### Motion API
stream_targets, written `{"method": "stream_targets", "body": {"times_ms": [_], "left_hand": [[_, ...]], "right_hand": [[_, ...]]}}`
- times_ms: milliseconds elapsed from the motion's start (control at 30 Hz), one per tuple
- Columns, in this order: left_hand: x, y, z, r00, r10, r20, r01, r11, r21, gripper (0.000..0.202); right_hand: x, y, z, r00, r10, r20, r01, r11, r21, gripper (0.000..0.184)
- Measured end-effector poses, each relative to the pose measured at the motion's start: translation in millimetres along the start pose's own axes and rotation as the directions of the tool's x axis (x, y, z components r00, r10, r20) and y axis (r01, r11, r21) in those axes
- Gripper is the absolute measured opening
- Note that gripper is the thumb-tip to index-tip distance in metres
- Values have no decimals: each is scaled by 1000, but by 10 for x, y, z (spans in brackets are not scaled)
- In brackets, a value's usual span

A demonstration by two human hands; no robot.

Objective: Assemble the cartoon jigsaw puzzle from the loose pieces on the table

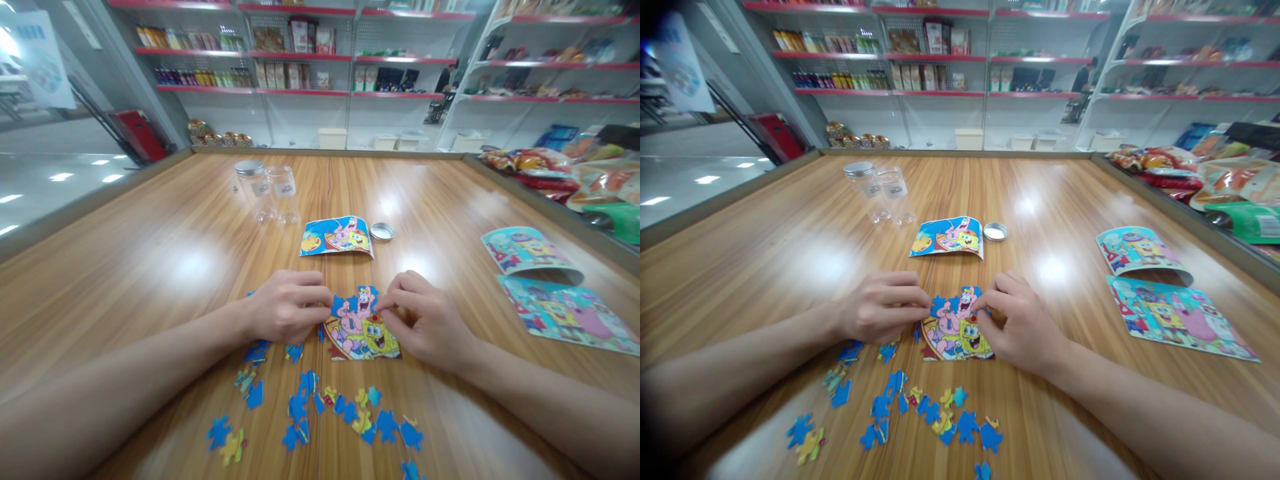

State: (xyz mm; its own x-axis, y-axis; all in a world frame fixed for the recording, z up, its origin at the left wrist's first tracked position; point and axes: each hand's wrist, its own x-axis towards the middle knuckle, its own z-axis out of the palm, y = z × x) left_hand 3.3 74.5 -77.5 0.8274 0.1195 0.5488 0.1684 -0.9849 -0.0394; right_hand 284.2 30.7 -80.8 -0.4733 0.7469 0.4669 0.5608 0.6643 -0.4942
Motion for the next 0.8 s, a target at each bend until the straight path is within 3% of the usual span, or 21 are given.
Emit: {"method": "stream_targets", "body": {"times_ms": [100, 167, 233, 300, 333, 400, 467, 700, 800], "left_hand": [[-47, 17, -46, 972, -79, -222, 76, 997, -20, 24], [-83, -14, -64, 880, -285, -380, 260, 959, -117, 25], [-113, -97, -57, 685, -566, -458, 466, 824, -321, 24], [-134, -218, -25, 448, -806, -387, 579, 591, -561, 22], [-141, -282, -4, 393, -856, -335, 602, 515, -610, 21], [-147, -386, 38, 333, -907, -258, 618, 416, -667, 19], [-142, -437, 69, 302, -932, -201, 617, 352, -704, 17], [-108, -392, 78, 246, -967, -64, 564, 196, -802, 12], [-111, -421, 95, 202, -979, -39, 504, 138, -852, 8]], "right_hand": [[10, -1, -10, 1000, 16, -12, -16, 1000, 13, 14], [13, 7, -20, 999, 27, -19, -26, 999, 25, 13], [10, 25, -29, 999, 40, -15, -39, 999, 39, 14], [3, 51, -32, 998, 57, -6, -57, 997, 46, 14], [0, 66, -31, 998, 67, -2, -67, 997, 46, 14], [-5, 92, -26, 997, 81, 1, -81, 996, 42, 12], [-7, 106, -21, 996, 86, 7, -86, 995, 42, 11], [-4, 104, -17, 995, 94, 16, -94, 994, 48, 13], [-7, 110, -14, 996, 87, 18, -88, 995, 48, 13]]}}
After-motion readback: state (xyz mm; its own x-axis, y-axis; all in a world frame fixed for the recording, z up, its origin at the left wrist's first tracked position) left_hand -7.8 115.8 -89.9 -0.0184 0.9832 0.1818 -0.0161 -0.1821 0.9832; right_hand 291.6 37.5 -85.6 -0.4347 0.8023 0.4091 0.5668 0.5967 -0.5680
